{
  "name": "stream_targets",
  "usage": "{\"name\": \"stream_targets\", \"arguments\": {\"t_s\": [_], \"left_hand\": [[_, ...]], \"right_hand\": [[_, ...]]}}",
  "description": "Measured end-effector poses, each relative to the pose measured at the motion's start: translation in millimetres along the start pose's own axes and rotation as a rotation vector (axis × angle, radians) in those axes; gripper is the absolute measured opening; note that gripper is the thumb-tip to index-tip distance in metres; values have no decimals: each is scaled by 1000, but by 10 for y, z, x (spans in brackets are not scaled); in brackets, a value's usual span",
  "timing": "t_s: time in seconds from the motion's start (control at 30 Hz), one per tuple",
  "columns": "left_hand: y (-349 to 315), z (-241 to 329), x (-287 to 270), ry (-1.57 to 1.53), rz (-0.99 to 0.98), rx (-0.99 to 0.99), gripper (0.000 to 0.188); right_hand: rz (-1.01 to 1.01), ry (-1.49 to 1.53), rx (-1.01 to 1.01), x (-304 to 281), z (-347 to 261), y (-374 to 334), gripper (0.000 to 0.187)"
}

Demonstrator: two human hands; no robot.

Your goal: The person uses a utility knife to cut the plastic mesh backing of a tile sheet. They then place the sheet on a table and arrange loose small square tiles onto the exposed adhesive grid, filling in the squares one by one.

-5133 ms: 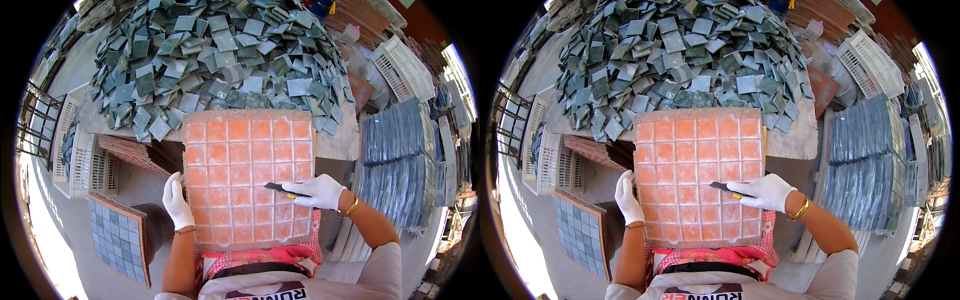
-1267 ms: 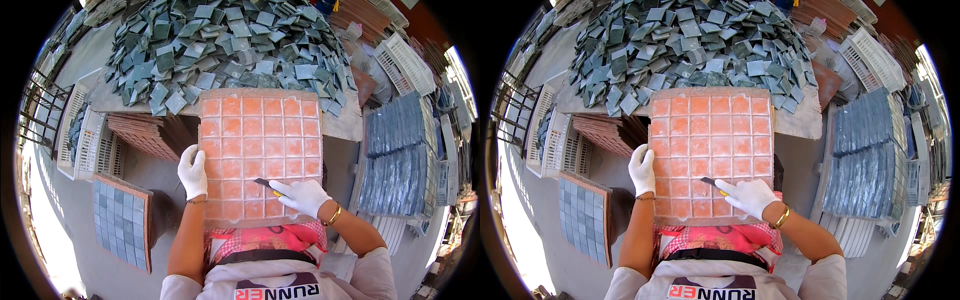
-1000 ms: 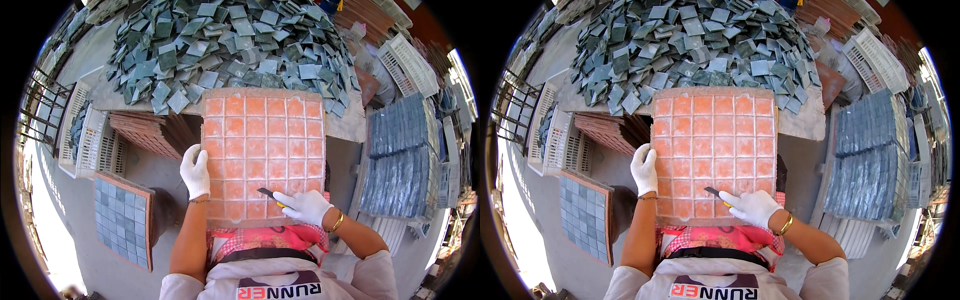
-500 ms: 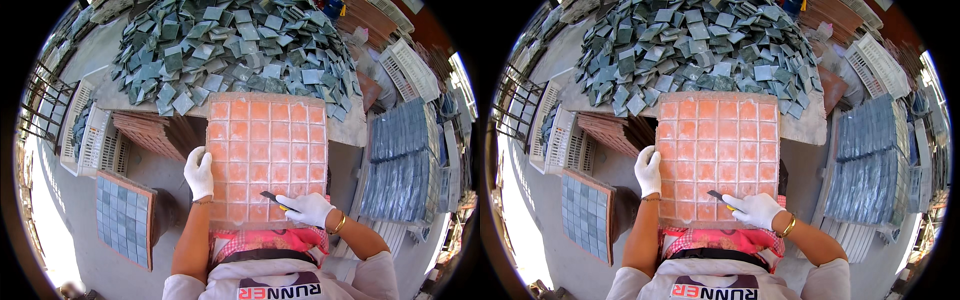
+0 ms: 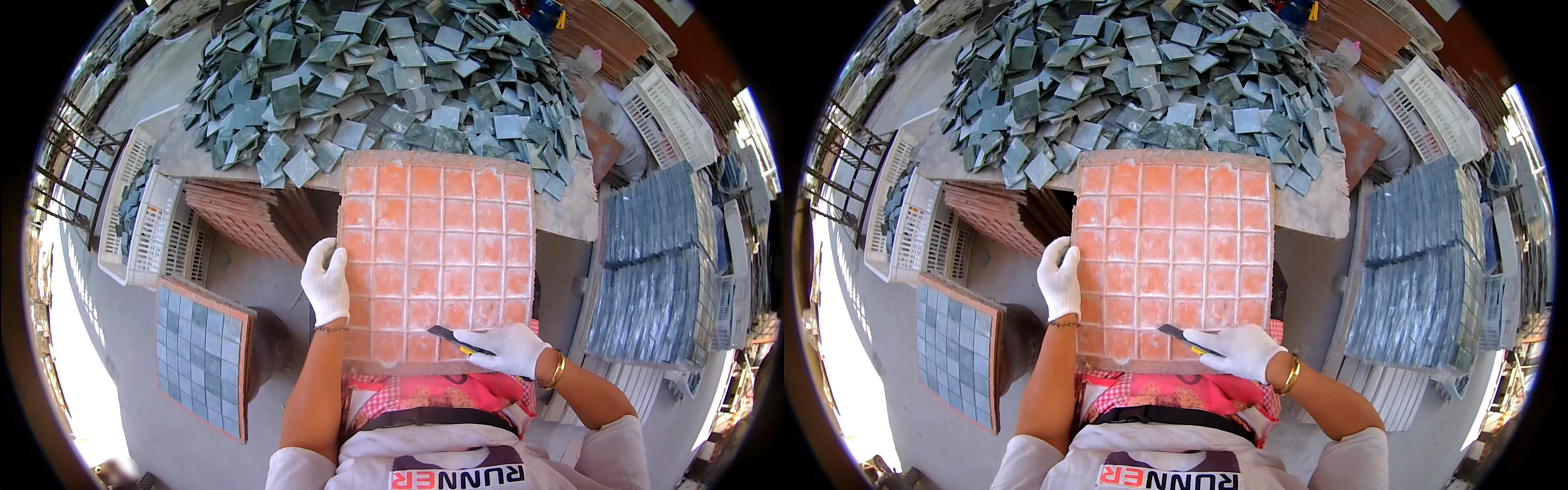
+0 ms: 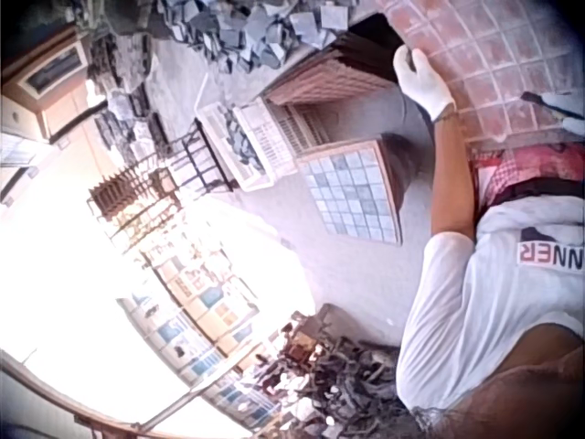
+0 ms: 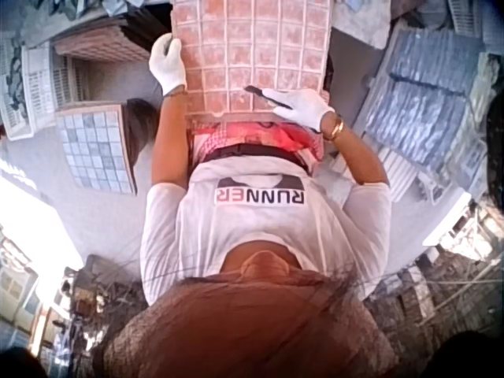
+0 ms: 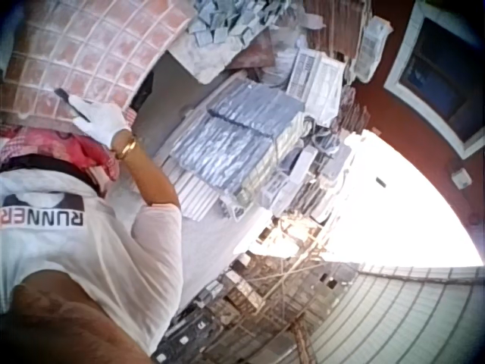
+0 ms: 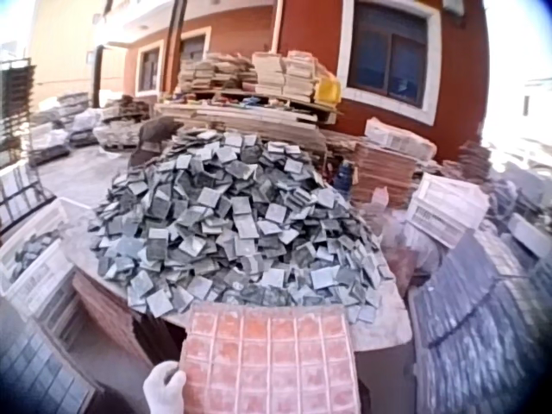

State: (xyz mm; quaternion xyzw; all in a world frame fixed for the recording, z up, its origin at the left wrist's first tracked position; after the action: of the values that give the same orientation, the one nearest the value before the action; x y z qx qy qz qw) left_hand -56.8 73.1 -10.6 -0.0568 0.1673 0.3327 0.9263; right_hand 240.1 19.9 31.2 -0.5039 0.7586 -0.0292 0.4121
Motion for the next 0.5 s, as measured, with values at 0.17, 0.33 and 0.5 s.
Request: {"name": "stream_targets", "arguments": {"t_s": [0.17,0.33,0.5], "left_hand": [[0,-19,15,-50,-17,-29,21],[-12,46,-7,-30,-19,-24,21],[-21,34,33,-80,-27,-40,21]], "right_hand": [[3,105,98,-31,105,25,51],[-69,-11,104,0,39,-44,53],[-235,-106,91,257,33,-111,57]]}}
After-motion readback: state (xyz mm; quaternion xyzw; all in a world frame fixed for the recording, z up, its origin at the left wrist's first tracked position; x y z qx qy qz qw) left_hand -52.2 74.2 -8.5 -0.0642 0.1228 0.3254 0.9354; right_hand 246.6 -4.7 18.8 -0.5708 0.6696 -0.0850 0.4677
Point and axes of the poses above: each hand's wrist, its own y-axis towards the middle knuckle, its own x-axis out of the palm, z = x × y, the point moved 9 cm from there along y, towards the middle knuckle, and after that the axes turned 15 degrees about y, right-handed, at the moved point
